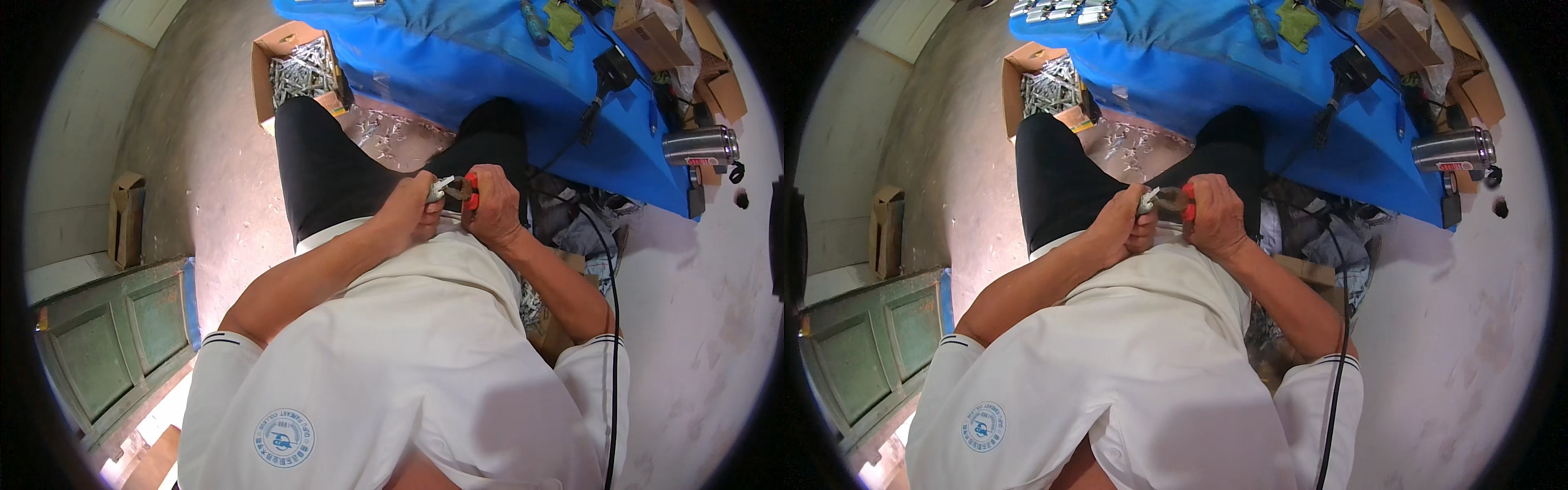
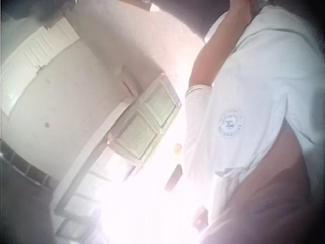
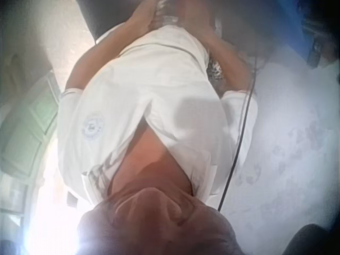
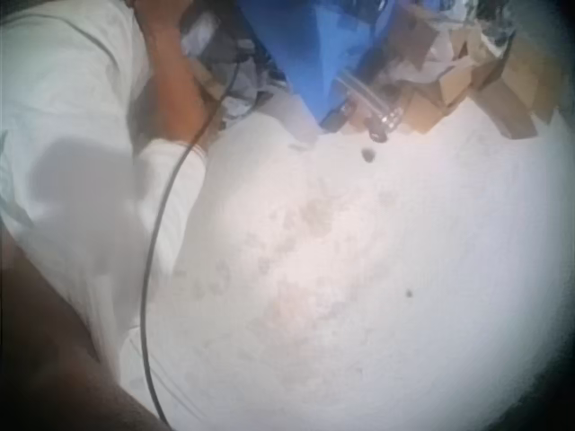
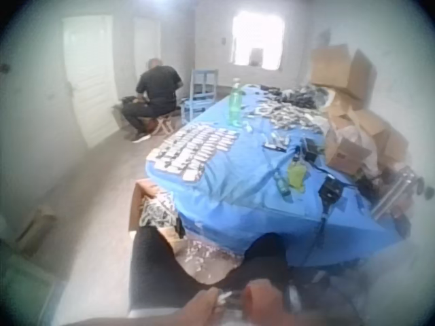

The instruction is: The person sits on the floor and uses a screwdriver to manipulate a small silver electronic component, then switches to pliers to adjust wires on the same item. The workspace is a blue-covered table with many similar components and tools.

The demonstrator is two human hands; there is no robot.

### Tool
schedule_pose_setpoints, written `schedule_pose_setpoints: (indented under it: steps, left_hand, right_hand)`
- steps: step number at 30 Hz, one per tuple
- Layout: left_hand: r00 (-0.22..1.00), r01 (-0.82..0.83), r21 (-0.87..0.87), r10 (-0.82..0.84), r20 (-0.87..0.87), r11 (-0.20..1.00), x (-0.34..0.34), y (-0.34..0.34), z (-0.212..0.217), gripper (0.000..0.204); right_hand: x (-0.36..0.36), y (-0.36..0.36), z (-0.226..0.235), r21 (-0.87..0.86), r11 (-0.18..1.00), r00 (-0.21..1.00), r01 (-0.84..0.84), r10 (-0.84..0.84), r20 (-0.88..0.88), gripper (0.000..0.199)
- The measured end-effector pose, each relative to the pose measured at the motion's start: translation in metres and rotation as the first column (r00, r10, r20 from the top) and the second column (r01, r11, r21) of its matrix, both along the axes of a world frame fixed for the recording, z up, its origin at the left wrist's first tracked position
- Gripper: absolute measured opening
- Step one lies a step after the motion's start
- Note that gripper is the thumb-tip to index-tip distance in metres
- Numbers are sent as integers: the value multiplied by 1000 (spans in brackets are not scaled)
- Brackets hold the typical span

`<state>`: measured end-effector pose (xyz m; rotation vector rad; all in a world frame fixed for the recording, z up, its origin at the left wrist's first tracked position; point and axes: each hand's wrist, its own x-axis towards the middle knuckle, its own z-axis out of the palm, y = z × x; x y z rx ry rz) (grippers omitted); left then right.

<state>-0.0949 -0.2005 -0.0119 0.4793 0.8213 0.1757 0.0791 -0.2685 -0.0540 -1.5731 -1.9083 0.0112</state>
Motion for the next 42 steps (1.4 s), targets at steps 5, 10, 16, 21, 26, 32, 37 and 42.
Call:
schedule_pose_setpoints:
  steps: [5, 10, 16, 21, 26, 32, 37, 42]
  left_hand:
    - [999, -33, -43, 33, -15, 999, 1, 1, -2, 41]
    - [991, -31, -139, 49, 128, 990, -9, 1, 1, 51]
    - [857, 174, -233, -31, 515, 957, -13, 6, -10, 55]
    - [890, 187, -188, -86, 448, 964, -9, 7, -11, 57]
    - [917, 185, -195, -97, 388, 963, -7, 7, -11, 59]
    - [944, 161, -189, -96, 314, 969, -2, 5, -6, 59]
    - [936, 160, -197, -86, 341, 967, -1, 4, -7, 59]
    - [921, 185, -207, -95, 378, 961, -2, 5, -11, 58]
  right_hand:
    - [-2, -1, 3, -142, 990, 999, -15, 10, -34, 34]
    - [-24, -16, 43, -429, 903, 989, 8, -71, -131, 37]
    - [-26, -30, 66, -586, 810, 969, -16, -132, -209, 43]
    - [-28, -34, 65, -535, 843, 964, 51, -181, -194, 44]
    - [-33, -34, 71, -541, 838, 963, 73, -200, -180, 44]
    - [-32, -33, 77, -640, 762, 966, 95, -225, -124, 43]
    - [-31, -33, 80, -668, 734, 968, 125, -237, -80, 42]
    - [-31, -35, 79, -652, 750, 964, 107, -239, -117, 45]
